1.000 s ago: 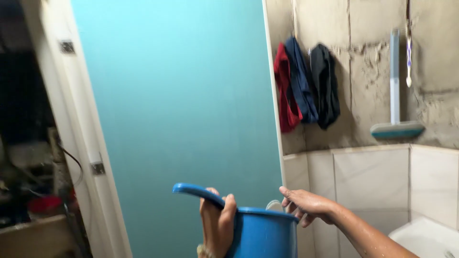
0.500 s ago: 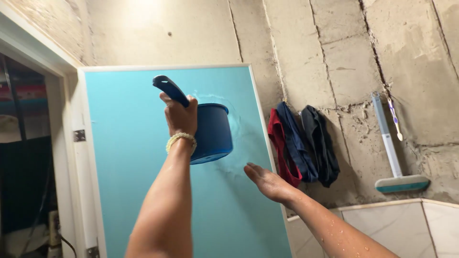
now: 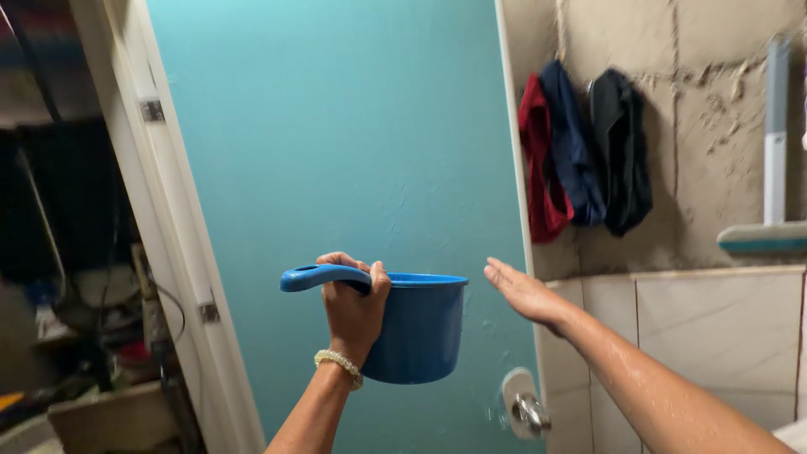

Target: The person pours water from a blue scoop onto a bathroom door and floor, then uses a toothbrush to scrub the sink and faucet. They rinse the toothbrush in a bucket and place it back in a wall-mounted holder.

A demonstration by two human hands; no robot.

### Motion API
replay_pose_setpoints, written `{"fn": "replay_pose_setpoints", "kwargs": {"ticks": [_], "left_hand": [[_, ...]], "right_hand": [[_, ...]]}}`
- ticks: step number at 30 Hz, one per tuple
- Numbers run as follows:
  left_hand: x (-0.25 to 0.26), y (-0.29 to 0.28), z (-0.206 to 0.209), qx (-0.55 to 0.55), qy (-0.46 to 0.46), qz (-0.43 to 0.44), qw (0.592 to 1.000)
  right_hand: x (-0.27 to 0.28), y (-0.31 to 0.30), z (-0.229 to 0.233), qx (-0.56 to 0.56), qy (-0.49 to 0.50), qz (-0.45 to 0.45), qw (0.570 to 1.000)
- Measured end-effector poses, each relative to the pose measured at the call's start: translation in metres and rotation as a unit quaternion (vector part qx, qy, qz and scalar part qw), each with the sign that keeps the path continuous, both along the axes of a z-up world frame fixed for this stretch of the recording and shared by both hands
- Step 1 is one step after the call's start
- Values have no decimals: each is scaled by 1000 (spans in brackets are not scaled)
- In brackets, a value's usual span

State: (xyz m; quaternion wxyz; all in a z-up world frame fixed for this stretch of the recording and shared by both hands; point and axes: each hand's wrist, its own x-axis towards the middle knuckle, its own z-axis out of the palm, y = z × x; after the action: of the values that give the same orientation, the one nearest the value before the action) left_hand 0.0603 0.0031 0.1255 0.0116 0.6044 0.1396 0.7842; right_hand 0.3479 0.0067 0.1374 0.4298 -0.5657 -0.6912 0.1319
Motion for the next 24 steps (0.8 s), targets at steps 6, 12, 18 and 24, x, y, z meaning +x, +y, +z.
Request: {"fn": "replay_pose_setpoints", "kwargs": {"ticks": [6,12,18,24], "left_hand": [[12,2,-98,-37,8,-65,997],[12,-11,-164,-61,12,-78,995],[-12,-47,-171,-178,15,-57,982],[-69,-19,55,-128,84,199,968]], "right_hand": [[-19,6,-49,-82,-40,16,996],[-35,18,-85,-93,-72,92,989],[-48,17,-76,-127,-80,135,979],[-64,6,3,-43,-67,141,987]]}}
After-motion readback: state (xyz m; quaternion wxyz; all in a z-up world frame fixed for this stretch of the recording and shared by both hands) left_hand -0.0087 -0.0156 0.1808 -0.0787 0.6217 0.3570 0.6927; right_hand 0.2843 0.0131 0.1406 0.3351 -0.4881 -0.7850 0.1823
